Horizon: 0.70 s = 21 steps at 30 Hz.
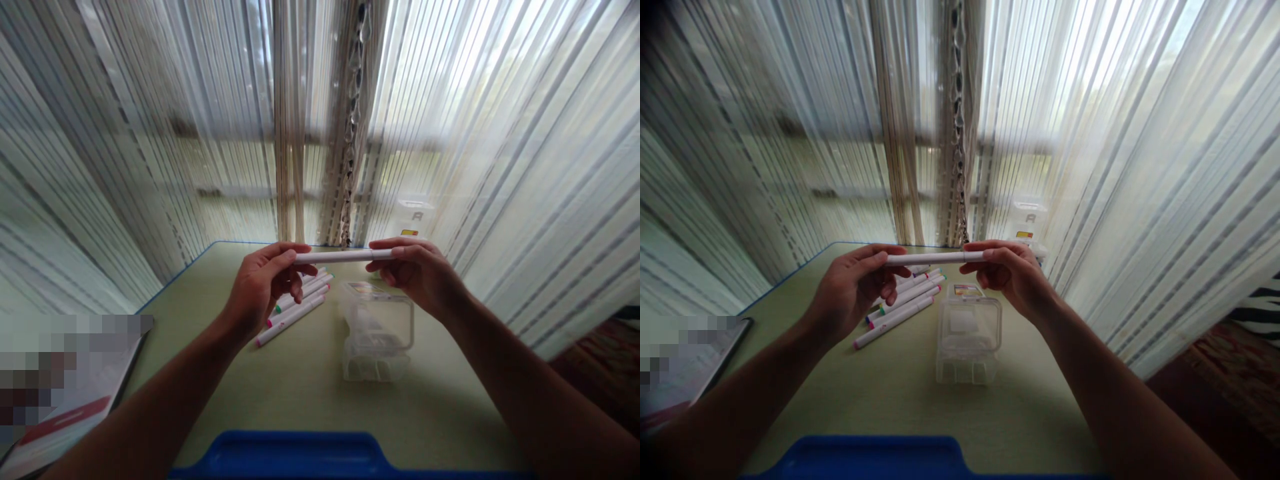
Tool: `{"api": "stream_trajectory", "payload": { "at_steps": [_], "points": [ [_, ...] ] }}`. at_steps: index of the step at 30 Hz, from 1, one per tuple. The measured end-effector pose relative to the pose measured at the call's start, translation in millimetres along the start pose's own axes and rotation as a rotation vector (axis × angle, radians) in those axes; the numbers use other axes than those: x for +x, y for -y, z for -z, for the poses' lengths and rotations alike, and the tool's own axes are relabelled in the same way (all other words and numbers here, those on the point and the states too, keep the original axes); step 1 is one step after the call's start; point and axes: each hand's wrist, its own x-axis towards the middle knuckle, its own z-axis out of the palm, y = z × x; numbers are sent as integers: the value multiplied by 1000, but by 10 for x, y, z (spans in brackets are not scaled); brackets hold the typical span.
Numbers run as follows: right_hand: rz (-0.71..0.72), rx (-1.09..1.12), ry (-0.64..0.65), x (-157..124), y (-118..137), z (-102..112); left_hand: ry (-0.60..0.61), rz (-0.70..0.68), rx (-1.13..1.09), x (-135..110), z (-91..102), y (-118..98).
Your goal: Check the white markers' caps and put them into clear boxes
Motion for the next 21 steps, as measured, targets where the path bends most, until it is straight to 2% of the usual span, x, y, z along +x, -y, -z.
{"api": "stream_trajectory", "payload": {
  "at_steps": [21],
  "points": [
    [14,-70,25,11,-48,14,3,-59,226,-12,18,58]
  ]
}}
